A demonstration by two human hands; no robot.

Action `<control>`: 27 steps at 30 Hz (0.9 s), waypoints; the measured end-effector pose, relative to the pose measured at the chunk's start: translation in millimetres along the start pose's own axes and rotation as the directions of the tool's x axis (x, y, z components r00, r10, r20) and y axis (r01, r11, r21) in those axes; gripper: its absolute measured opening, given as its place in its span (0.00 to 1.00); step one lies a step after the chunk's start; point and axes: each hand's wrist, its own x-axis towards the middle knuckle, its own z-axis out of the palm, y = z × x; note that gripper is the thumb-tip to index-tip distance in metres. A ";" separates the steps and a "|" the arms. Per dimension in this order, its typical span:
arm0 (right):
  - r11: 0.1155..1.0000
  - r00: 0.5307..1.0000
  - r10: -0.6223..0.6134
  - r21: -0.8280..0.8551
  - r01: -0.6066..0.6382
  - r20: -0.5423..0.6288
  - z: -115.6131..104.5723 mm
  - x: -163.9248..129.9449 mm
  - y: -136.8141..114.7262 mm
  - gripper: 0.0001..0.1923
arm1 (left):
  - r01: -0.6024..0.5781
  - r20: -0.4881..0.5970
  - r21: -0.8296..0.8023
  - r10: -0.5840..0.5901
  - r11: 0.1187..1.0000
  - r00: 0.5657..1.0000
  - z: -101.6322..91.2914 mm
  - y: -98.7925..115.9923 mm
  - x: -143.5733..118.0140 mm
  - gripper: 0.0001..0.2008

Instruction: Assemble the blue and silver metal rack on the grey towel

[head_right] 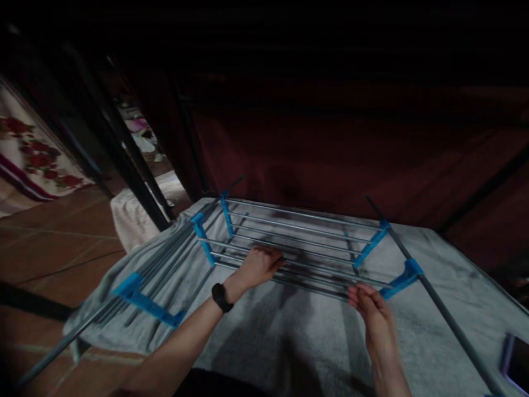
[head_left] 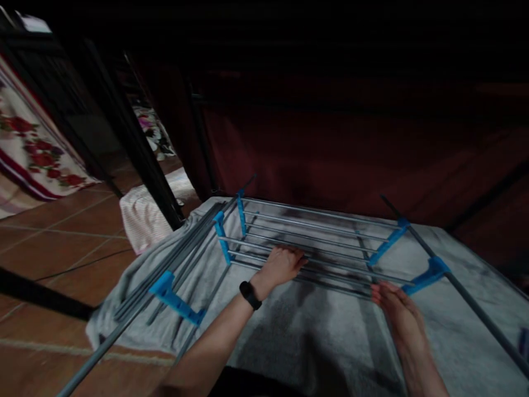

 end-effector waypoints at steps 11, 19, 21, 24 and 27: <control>0.037 0.496 -0.636 -0.618 0.785 0.592 33.0 4.9 -12.8 0.23 | 0.004 -0.032 -0.017 -0.005 1.000 0.999 7.6 2.6 -5.7 0.16; -0.122 0.416 -0.522 -0.548 0.828 0.745 48.5 26.9 -8.4 0.17 | -0.003 -0.208 -0.067 -0.011 0.998 0.978 16.9 2.7 -20.8 0.12; -0.114 0.410 -0.519 -0.536 0.836 0.750 46.0 29.2 -7.4 0.17 | 0.125 -0.359 -0.144 -0.169 0.982 0.918 21.6 -5.7 -38.3 0.12; -0.111 0.411 -0.513 -0.534 0.838 0.753 44.7 29.6 -6.9 0.17 | 0.390 -0.557 -0.407 -0.563 0.826 0.611 28.3 -36.5 -69.4 0.13; -0.114 0.425 -0.507 -0.547 0.830 0.750 45.5 29.0 -8.2 0.16 | 0.422 -0.512 -0.756 -0.854 0.501 0.098 29.1 -82.5 -90.2 0.15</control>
